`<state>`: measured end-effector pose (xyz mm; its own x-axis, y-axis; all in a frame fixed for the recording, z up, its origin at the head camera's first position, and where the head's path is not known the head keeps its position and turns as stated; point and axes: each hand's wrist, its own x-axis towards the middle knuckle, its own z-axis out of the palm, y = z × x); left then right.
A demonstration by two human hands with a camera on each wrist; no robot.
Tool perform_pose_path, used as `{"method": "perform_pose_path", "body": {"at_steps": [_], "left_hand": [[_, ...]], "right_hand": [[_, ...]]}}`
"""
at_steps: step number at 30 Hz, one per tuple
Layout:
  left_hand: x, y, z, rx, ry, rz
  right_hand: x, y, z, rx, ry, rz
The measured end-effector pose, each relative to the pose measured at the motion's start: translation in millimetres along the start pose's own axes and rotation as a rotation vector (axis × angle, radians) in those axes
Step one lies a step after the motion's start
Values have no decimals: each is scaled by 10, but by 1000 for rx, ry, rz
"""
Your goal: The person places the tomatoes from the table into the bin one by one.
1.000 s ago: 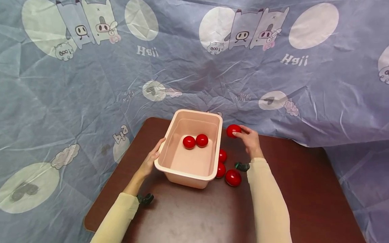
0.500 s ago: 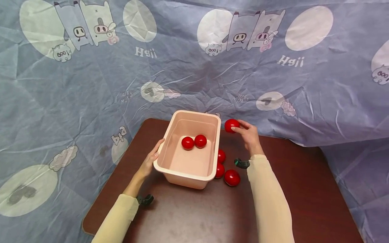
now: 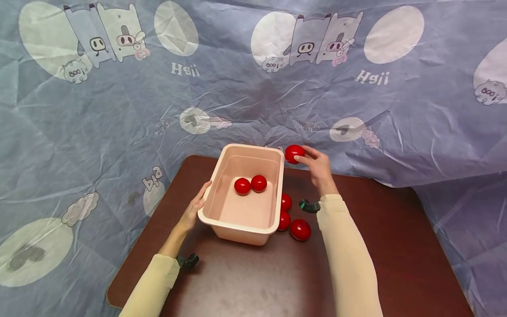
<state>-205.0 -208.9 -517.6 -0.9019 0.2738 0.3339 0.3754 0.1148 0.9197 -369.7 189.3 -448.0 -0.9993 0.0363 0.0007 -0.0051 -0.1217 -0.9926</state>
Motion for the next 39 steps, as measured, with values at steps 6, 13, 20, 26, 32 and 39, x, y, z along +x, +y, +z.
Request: {"method": "perform_pose_path", "body": {"at_steps": [6,13,20,26,32,39], "left_hand": [[-30,-6,-13,-15,-6,-2],[-53,-15,-11,-21,-2,-10],[-66,-23,-5,-26,-8,-24],[-55,-22,-21,-21,-5,-18],[-42,-14,-23,-18,2,-9],[-19,-9,-12,-8,-3,5]], "right_hand": [[16,-53,165,95,-45,-19],[4,-134,394,174,-111,-50],[-19,-161,575,181,-143,-54],[-23,-178,730,220,-156,-47],[-41,-153,888,219,-186,-31],[-61,-121,1038,177,-192,-6]]}}
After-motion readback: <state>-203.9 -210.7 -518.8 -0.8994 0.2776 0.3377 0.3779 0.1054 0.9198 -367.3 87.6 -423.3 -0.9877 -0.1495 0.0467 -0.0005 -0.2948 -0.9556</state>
